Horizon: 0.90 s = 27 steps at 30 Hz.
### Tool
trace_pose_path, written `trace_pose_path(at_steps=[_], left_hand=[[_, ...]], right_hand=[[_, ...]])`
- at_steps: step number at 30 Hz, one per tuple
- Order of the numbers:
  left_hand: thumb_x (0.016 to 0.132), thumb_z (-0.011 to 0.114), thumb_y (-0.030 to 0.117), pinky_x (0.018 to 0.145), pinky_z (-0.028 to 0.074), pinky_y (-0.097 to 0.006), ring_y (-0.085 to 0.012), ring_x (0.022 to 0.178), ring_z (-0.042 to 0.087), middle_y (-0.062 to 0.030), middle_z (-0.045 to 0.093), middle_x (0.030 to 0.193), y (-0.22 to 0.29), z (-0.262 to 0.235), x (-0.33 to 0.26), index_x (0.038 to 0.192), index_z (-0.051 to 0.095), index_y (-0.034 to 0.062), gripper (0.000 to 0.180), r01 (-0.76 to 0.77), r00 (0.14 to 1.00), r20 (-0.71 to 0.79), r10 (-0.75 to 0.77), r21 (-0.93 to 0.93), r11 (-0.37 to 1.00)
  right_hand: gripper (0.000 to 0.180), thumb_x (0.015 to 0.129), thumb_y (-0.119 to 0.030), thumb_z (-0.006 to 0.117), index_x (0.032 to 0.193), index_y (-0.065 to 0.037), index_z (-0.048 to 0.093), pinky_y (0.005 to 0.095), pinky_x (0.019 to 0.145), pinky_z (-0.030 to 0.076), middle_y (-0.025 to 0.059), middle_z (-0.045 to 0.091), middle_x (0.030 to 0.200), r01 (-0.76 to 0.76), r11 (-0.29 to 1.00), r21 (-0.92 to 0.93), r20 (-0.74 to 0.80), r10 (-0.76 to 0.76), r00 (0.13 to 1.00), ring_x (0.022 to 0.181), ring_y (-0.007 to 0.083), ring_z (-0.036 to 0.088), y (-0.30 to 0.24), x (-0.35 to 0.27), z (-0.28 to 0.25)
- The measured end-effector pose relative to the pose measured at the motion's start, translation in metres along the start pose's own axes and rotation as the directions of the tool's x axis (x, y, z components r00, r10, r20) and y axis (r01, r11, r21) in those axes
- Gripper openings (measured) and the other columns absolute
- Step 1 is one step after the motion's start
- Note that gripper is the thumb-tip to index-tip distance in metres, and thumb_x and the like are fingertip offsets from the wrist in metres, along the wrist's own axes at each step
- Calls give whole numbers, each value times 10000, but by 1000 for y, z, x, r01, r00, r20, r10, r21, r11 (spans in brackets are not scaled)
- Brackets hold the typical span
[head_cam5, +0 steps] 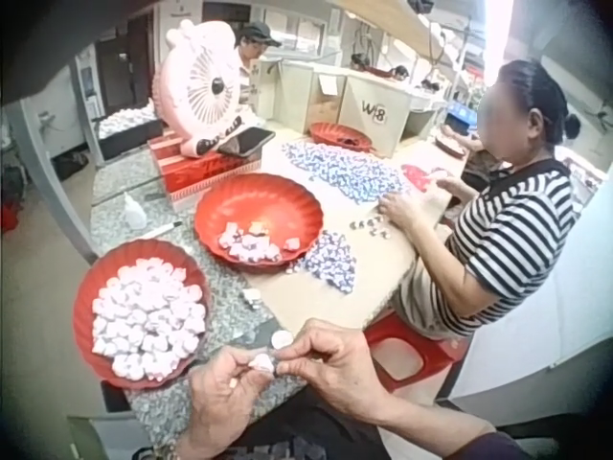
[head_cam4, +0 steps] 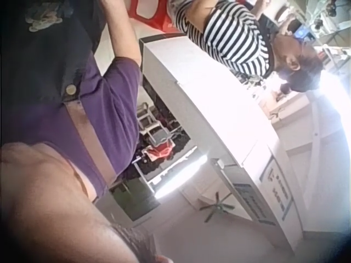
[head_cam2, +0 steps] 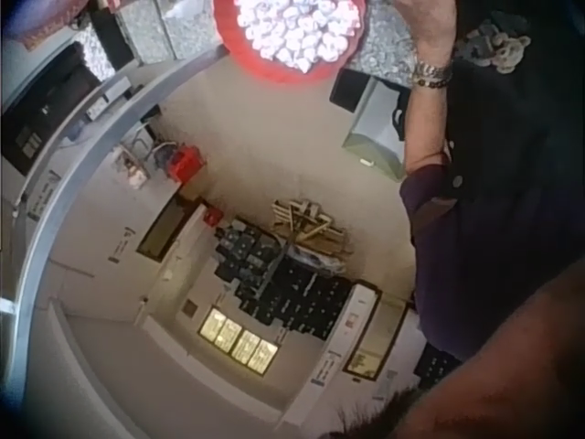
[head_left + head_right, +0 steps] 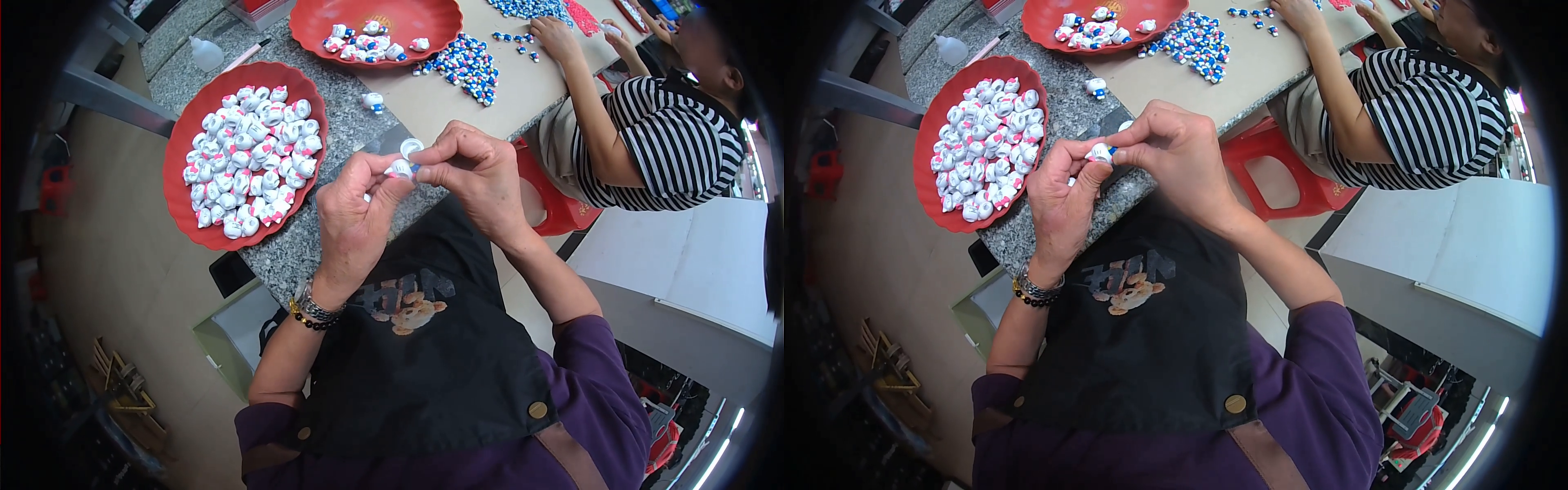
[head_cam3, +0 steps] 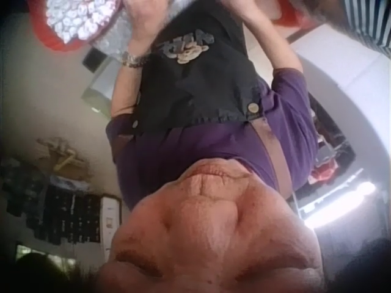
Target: The person assembles small figurines by joining figurine parts together by hand and places a black bag into a plastic container under the table.
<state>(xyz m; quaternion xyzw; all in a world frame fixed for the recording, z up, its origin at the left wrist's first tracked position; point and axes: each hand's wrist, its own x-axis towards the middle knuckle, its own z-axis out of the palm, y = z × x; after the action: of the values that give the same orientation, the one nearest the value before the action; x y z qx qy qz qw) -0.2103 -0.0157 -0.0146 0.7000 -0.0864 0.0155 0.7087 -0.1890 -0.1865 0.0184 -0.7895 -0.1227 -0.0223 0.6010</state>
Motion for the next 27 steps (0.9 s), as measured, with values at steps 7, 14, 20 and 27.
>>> trace_pose_path(at_steps=[7, 14, 20, 27], left_hand=[[895, 698, 74, 630, 527, -251, -97, 744, 674, -89, 706, 798, 27, -3, 35, 984, 641, -22, 143, -183, 982, -10, 186, 139, 973], [910, 677, 209, 665, 496, -268, -96, 734, 617, -77, 687, 798, 35, -28, 142, 1014, 681, -19, 251, -227, 973, 88, 211, 243, 943], [860, 686, 356, 628, 476, -332, -185, 631, 634, -104, 675, 692, -15, -50, 251, 935, 734, 30, 338, -186, 979, 189, 81, 648, 738], [842, 713, 382, 828, 519, -452, -334, 952, 694, -189, 724, 965, -57, -56, 310, 917, 760, 50, 344, -47, 971, 140, -195, 908, 416]], right_hand=[[127, 760, 72, 749, 880, 36, 724, 227, 652, 484, 22, 619, 795, 127, 989, 72, -48, -124, 991, 741, 84, 588, -9, 29, -4], [173, 841, -39, 708, 1012, -12, 722, 223, 628, 486, 30, 707, 933, 168, 982, -89, -173, -182, 968, 730, 56, 592, -11, 97, -24], [192, 822, -54, 702, 1013, -53, 720, 304, 669, 497, 47, 698, 920, -29, 895, -445, -298, -117, 947, 739, 142, 609, 34, 74, -52], [283, 804, -138, 716, 1084, -103, 696, 381, 829, 485, 66, 606, 1001, -7, 581, -814, -166, -220, 961, 987, 239, 565, 82, 74, -57]])
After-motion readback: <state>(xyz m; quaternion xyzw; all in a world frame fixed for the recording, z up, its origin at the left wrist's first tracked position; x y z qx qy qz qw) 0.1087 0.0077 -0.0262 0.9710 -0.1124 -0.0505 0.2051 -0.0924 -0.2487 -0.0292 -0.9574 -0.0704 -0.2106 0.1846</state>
